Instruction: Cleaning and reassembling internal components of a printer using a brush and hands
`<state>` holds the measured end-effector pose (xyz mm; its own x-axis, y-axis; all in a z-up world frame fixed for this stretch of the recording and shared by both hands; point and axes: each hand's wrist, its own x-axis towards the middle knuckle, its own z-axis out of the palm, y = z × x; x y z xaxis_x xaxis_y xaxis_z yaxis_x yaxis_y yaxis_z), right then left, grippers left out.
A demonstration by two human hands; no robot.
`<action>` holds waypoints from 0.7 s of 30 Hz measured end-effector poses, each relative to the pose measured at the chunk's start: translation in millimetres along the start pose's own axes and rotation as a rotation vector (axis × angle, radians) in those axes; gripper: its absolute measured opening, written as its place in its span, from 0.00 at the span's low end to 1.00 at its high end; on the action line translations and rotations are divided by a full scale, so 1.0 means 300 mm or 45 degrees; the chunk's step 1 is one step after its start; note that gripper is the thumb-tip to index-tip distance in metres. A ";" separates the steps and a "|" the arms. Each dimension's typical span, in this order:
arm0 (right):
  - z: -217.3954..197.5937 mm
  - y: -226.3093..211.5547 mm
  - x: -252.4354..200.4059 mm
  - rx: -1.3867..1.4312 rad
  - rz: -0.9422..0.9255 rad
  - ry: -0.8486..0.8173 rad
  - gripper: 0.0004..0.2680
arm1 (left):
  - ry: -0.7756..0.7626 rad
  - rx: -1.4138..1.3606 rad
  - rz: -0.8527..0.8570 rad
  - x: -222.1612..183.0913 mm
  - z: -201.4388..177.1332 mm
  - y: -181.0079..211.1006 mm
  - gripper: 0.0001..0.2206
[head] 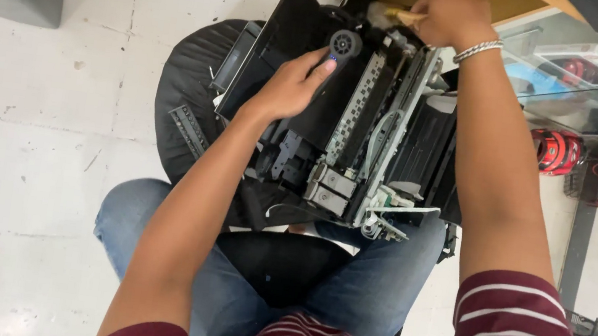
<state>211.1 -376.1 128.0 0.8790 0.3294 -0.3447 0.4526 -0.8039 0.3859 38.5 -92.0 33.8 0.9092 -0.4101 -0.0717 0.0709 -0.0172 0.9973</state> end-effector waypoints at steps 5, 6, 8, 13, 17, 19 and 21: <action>-0.134 -0.163 -0.042 0.065 -0.017 -0.384 0.05 | 0.010 0.019 -0.002 0.086 0.013 -0.040 0.32; -0.133 -0.152 -0.033 0.183 -0.076 -0.365 0.09 | 0.024 0.019 0.014 0.088 0.012 -0.053 0.32; -0.072 -0.043 -0.005 0.138 -0.049 -0.222 0.09 | 0.013 -0.020 -0.012 0.083 0.017 -0.050 0.31; -0.137 -0.161 -0.025 -0.053 -0.008 -0.387 0.12 | 0.020 -0.060 -0.089 0.102 0.035 -0.079 0.32; -0.091 -0.103 -0.003 0.087 -0.035 -0.209 0.10 | 0.082 -0.054 -0.090 0.122 0.085 -0.179 0.31; -0.085 -0.114 -0.004 0.035 0.005 -0.018 0.10 | 0.127 -0.037 -0.024 0.134 0.096 -0.195 0.30; -0.113 -0.186 -0.030 -0.065 -0.020 -0.322 0.07 | 0.102 -0.085 -0.157 0.135 0.097 -0.165 0.30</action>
<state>182.9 -317.2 138.6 0.8092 0.2023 -0.5517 0.4785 -0.7717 0.4189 59.8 -134.2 -18.2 0.9216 -0.3343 -0.1974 0.2090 -0.0014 0.9779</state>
